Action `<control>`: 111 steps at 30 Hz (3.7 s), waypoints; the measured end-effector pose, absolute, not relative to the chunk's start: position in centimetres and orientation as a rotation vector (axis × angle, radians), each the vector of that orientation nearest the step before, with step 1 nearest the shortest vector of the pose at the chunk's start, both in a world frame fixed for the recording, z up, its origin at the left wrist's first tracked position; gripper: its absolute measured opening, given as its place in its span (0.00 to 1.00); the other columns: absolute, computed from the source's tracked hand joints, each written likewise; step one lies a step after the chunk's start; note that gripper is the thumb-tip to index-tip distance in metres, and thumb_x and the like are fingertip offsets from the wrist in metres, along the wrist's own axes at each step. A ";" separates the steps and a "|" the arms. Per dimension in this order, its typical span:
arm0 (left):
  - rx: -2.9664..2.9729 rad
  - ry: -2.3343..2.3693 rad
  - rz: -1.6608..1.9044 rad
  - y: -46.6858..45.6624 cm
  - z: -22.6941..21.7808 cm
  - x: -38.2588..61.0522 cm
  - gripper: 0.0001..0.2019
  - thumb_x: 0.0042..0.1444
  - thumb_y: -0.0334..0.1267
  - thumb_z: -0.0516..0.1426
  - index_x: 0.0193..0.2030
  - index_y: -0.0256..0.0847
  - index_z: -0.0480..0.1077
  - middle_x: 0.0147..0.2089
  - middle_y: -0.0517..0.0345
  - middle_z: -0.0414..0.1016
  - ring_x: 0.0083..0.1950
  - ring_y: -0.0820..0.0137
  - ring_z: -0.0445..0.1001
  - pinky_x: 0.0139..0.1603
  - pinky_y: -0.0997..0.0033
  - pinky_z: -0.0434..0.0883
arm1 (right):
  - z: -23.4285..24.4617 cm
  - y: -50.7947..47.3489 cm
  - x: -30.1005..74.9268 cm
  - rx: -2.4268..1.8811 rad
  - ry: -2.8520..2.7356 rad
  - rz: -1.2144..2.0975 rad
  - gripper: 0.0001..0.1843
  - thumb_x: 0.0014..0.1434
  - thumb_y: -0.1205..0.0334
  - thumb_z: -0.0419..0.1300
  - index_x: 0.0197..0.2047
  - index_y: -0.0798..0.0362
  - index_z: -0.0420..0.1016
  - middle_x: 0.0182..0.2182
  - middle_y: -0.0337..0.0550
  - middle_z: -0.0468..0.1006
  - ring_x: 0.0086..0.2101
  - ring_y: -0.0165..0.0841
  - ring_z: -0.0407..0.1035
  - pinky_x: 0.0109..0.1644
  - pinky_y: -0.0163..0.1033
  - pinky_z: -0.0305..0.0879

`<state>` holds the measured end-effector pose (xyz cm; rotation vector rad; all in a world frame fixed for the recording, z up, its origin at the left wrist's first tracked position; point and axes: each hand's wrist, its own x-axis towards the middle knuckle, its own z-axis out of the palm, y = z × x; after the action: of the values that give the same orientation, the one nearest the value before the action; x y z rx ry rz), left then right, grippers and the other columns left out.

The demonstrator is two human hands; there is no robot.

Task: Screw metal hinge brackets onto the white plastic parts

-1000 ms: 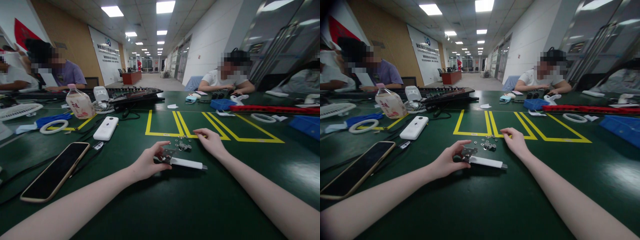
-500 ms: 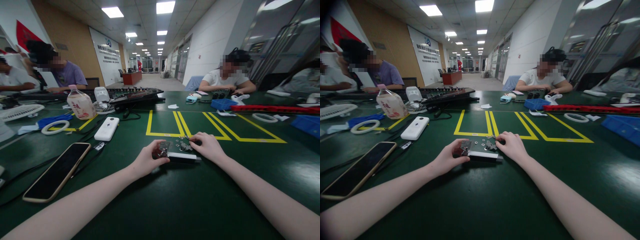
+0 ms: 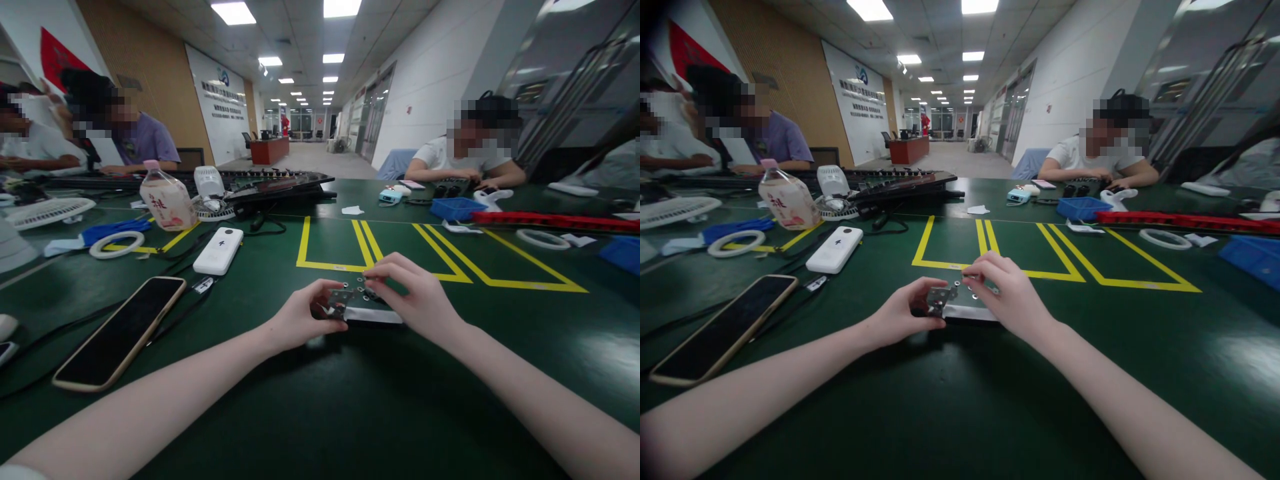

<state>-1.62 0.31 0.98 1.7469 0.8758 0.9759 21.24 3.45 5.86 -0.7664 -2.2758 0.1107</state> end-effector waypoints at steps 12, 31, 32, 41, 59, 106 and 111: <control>1.745 0.823 1.006 0.5 0.6 -1.6 0.26 0.49 0.33 0.67 0.55 0.39 0.66 0.46 0.53 0.74 0.43 0.67 0.74 0.46 0.63 0.72 | 4.7 0.8 18.7 -0.639 -2.426 -0.122 0.11 0.70 0.64 0.50 0.44 0.56 0.74 0.38 0.46 0.73 0.33 0.32 0.66 0.34 0.37 0.64; 1.721 0.790 1.068 0.4 0.7 -1.6 0.27 0.48 0.31 0.67 0.56 0.36 0.66 0.48 0.49 0.75 0.44 0.66 0.76 0.49 0.61 0.73 | 3.8 0.5 18.4 -0.734 -2.302 0.001 0.10 0.68 0.64 0.51 0.44 0.54 0.74 0.38 0.45 0.74 0.34 0.33 0.67 0.34 0.38 0.66; 1.730 0.800 1.062 0.3 0.8 -1.6 0.27 0.49 0.31 0.67 0.56 0.36 0.66 0.48 0.49 0.75 0.45 0.65 0.76 0.49 0.61 0.73 | 3.8 0.5 18.4 -0.749 -2.289 0.057 0.10 0.68 0.63 0.52 0.43 0.54 0.74 0.37 0.45 0.73 0.33 0.32 0.67 0.34 0.37 0.66; 1.801 0.844 1.044 0.2 1.2 -1.5 0.24 0.50 0.31 0.66 0.54 0.36 0.67 0.48 0.49 0.76 0.45 0.65 0.75 0.47 0.64 0.73 | 3.9 0.7 18.0 -0.851 -2.229 0.205 0.03 0.64 0.66 0.59 0.37 0.55 0.73 0.32 0.41 0.71 0.29 0.30 0.64 0.30 0.35 0.63; 1.892 0.842 1.043 0.0 1.2 -1.6 0.24 0.52 0.33 0.65 0.55 0.36 0.66 0.46 0.52 0.76 0.42 0.68 0.75 0.45 0.67 0.73 | 3.2 -0.3 17.7 -0.862 -2.128 0.409 0.09 0.65 0.67 0.56 0.46 0.54 0.76 0.37 0.43 0.73 0.33 0.31 0.68 0.32 0.34 0.67; 2.012 0.851 1.027 -0.2 1.3 -1.6 0.25 0.52 0.37 0.65 0.56 0.38 0.65 0.44 0.54 0.75 0.42 0.68 0.74 0.44 0.69 0.71 | 5.4 1.2 19.3 -0.636 -2.382 0.227 0.10 0.66 0.65 0.53 0.45 0.54 0.76 0.32 0.41 0.75 0.30 0.29 0.67 0.33 0.33 0.63; 2.016 0.852 1.016 -0.2 1.4 -1.7 0.26 0.53 0.37 0.65 0.57 0.38 0.64 0.45 0.54 0.75 0.41 0.68 0.74 0.44 0.69 0.71 | 5.1 1.7 19.4 -0.671 -2.425 0.279 0.10 0.65 0.63 0.54 0.43 0.53 0.77 0.32 0.42 0.76 0.30 0.30 0.68 0.33 0.34 0.64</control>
<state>-1.65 -0.23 1.35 2.0158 0.8518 1.0164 19.44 1.68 5.14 -0.6710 -2.4254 0.2790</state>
